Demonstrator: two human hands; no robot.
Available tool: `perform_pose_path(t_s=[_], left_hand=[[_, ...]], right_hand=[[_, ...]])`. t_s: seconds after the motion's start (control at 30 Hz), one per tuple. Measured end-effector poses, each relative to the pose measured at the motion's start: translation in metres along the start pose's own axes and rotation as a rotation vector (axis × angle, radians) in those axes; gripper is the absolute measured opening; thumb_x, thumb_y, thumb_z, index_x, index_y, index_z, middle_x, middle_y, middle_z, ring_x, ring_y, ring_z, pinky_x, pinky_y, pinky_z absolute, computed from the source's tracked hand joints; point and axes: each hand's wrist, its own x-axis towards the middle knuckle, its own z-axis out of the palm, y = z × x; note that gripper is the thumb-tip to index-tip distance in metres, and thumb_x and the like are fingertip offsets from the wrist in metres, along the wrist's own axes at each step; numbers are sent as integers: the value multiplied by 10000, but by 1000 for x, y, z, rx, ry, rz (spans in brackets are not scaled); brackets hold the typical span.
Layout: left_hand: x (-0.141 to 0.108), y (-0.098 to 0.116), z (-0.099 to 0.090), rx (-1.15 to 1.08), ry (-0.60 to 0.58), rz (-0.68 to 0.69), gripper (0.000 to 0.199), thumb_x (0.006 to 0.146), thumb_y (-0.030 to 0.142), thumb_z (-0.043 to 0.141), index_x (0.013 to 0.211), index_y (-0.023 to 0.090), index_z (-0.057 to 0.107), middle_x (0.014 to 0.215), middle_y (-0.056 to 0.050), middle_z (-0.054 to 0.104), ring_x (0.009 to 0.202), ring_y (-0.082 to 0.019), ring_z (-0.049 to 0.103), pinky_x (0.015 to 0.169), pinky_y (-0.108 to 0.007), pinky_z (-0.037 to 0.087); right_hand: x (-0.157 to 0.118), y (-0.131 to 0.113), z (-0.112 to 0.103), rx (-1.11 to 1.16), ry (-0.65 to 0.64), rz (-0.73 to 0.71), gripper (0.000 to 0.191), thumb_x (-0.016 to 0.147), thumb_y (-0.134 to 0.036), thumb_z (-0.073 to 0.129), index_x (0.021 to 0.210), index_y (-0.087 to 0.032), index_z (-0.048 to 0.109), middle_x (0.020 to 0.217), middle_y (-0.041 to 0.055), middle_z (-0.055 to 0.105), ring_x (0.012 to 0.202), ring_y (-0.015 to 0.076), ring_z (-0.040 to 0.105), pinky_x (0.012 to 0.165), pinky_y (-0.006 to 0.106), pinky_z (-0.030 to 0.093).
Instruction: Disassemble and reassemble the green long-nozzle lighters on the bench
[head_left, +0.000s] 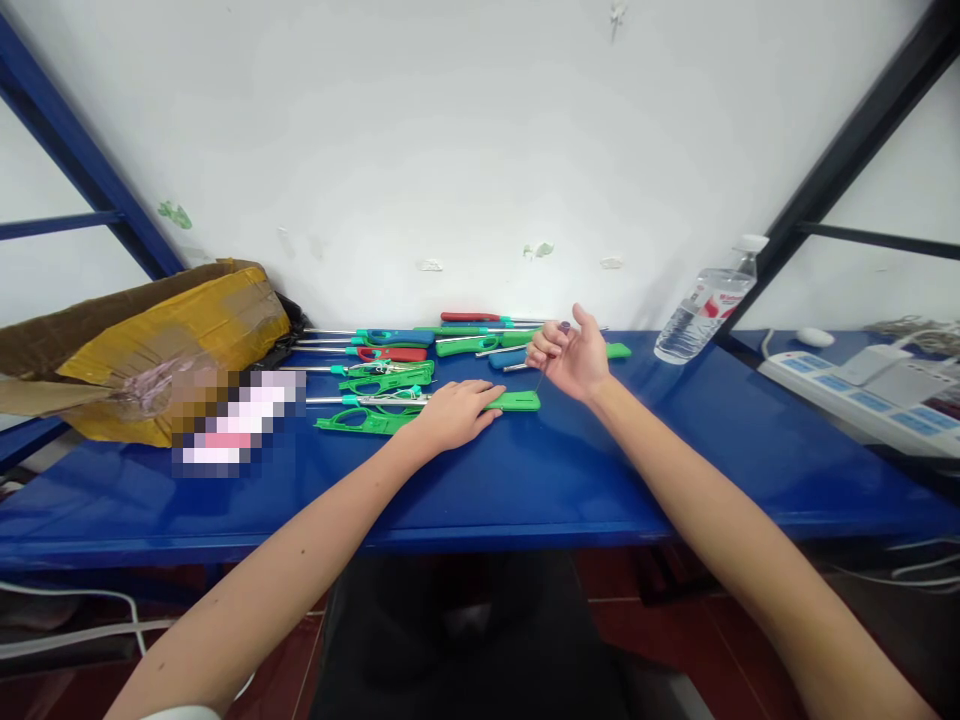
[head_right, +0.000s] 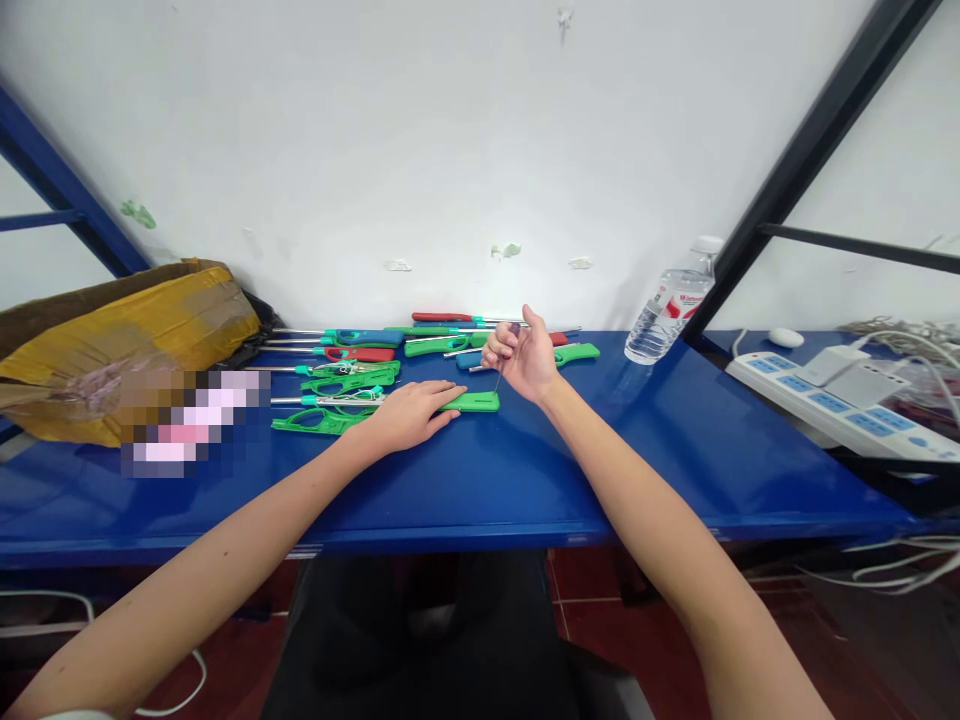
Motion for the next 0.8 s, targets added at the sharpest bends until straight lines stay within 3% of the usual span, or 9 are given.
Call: perform_pose_path(t_s=[0.2, 0.3, 0.4, 0.47, 0.7, 0.8], left_hand=[[0, 0, 0, 0, 1, 3, 452, 1027, 374, 366, 1433, 213, 481, 1396, -81, 574, 1257, -248, 552, 994, -370, 461], [1, 1, 0, -2, 1, 3, 454, 1027, 378, 366, 1434, 212, 481, 1397, -82, 574, 1258, -248, 551, 995, -369, 460], [1, 1, 0, -5, 1, -1, 453, 1026, 376, 367, 1435, 218, 480, 1396, -80, 575, 1261, -243, 551, 999, -361, 457], [1, 1, 0, -7, 0, -1, 454, 1024, 376, 368, 1434, 218, 481, 1396, -80, 575, 1261, -242, 551, 998, -360, 457], [0, 1, -1, -1, 0, -8, 457, 1023, 378, 366, 1435, 217, 482, 1399, -81, 573, 1254, -247, 555, 994, -362, 458], [0, 1, 0, -2, 2, -1, 460, 1025, 379, 363, 1436, 212, 482, 1398, -79, 574, 1257, -250, 553, 993, -371, 459]], right_hand=[[1, -3, 1, 26, 115, -14, 236, 869, -387, 619, 743, -233, 494, 662, -29, 504, 609, 135, 519, 542, 243, 448], [2, -4, 0, 38, 120, -9, 329, 881, -405, 646, 695, -235, 436, 566, -56, 406, 549, 125, 470, 530, 232, 437], [2, -5, 0, 57, 99, 6, 465, 913, -482, 583, 618, -231, 326, 480, -73, 235, 462, 124, 361, 510, 245, 422], [0, -6, 1, 57, 81, 0, 488, 926, -517, 521, 604, -232, 289, 477, -69, 203, 450, 127, 337, 505, 258, 418], [-3, -9, 0, 53, 143, 12, 172, 797, -369, 534, 724, -235, 454, 637, -19, 446, 568, 146, 484, 510, 266, 444], [-2, -8, -2, 91, 164, -2, 132, 759, -326, 565, 762, -231, 474, 694, -19, 491, 602, 134, 515, 539, 248, 470]])
